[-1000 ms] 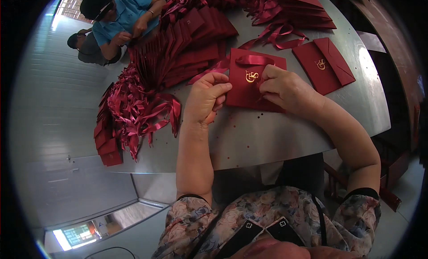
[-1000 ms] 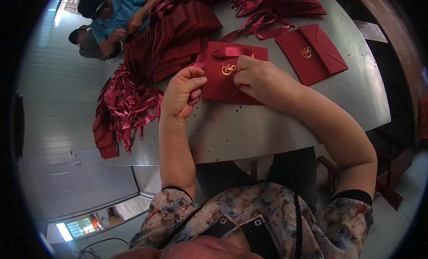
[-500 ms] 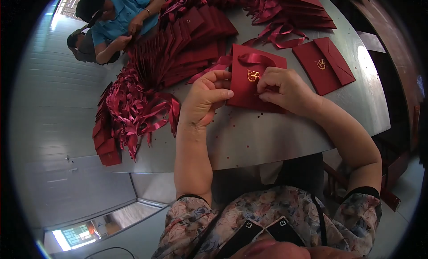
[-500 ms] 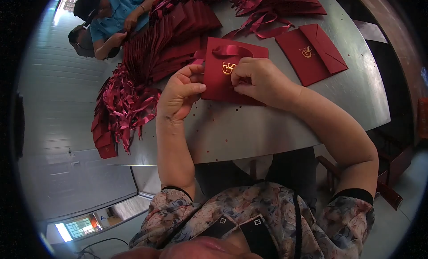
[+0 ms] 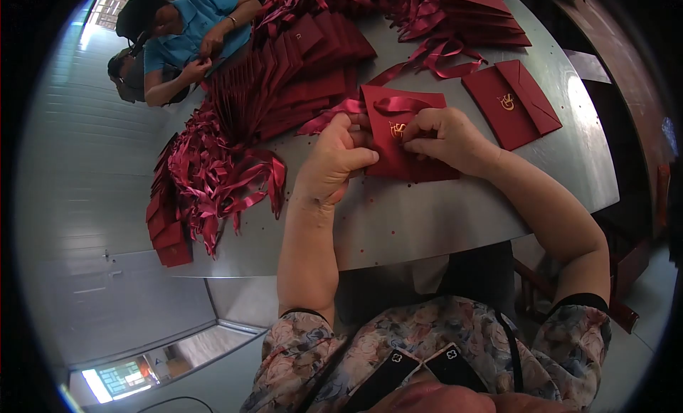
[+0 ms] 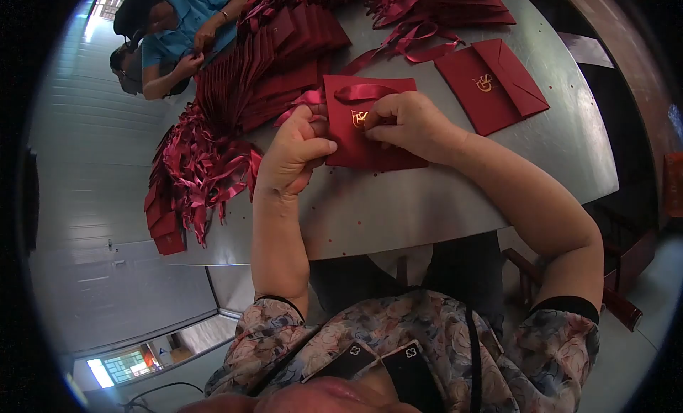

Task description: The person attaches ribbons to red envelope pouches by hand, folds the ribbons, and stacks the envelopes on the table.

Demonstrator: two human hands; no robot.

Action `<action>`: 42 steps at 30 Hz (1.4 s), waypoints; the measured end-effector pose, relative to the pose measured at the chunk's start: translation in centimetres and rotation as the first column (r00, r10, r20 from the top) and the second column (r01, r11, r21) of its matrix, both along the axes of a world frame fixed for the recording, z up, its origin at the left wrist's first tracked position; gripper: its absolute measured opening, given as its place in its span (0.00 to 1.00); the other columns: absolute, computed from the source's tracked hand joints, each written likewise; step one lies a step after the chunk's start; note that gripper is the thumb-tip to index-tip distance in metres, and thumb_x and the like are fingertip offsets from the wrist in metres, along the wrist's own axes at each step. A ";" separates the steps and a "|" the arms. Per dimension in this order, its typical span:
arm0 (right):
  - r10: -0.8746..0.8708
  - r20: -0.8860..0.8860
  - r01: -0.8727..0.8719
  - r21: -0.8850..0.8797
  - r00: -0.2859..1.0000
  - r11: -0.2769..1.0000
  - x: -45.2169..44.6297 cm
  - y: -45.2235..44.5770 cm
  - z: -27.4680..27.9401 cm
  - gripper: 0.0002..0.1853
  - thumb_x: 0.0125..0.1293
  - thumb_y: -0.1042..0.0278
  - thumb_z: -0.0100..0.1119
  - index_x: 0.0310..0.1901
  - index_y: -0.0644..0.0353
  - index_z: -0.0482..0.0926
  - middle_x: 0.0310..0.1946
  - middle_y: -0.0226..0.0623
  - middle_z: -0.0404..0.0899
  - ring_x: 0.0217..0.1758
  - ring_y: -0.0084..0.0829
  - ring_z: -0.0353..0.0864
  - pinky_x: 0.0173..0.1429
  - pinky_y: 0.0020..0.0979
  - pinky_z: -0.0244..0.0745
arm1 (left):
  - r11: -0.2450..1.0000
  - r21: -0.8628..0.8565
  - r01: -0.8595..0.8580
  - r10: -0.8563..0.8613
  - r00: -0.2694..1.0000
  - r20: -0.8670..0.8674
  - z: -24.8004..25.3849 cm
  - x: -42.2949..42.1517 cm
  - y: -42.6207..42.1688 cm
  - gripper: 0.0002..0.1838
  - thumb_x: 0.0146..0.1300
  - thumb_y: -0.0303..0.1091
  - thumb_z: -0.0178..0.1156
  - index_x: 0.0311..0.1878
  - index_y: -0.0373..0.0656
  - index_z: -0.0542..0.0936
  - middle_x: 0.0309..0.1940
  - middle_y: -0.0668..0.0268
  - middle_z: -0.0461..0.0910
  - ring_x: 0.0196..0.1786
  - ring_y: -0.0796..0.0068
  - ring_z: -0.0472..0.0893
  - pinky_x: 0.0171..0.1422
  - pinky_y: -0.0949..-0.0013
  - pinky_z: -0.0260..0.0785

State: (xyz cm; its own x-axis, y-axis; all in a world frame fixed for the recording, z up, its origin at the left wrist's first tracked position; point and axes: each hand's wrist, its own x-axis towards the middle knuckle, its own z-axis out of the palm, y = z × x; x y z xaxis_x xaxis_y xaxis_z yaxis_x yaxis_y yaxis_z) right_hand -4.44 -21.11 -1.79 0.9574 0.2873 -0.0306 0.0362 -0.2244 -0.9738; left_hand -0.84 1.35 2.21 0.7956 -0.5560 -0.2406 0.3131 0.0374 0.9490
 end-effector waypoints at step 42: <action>-0.077 0.655 0.190 -0.103 0.752 0.976 -0.4 1.0 0.4 0.08 0.58 0.79 0.68 0.40 0.61 0.85 0.35 0.38 0.82 0.39 0.38 0.85 0.43 0.32 0.79 | 0.985 -0.009 -0.173 0.171 0.977 -0.127 0.2 -1.1 -0.8 0.22 0.51 0.17 0.64 0.52 0.38 0.75 0.38 0.69 0.81 0.30 0.86 0.74 0.29 0.81 0.62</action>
State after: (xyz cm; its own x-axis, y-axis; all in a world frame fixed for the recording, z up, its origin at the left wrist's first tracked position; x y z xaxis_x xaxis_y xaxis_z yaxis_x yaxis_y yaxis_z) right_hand -4.88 -20.12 -1.43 0.7937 0.2003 0.5744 0.5994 -0.4189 -0.6821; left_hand -1.92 0.59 2.42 0.8440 -0.4193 -0.3346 0.4165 0.1192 0.9013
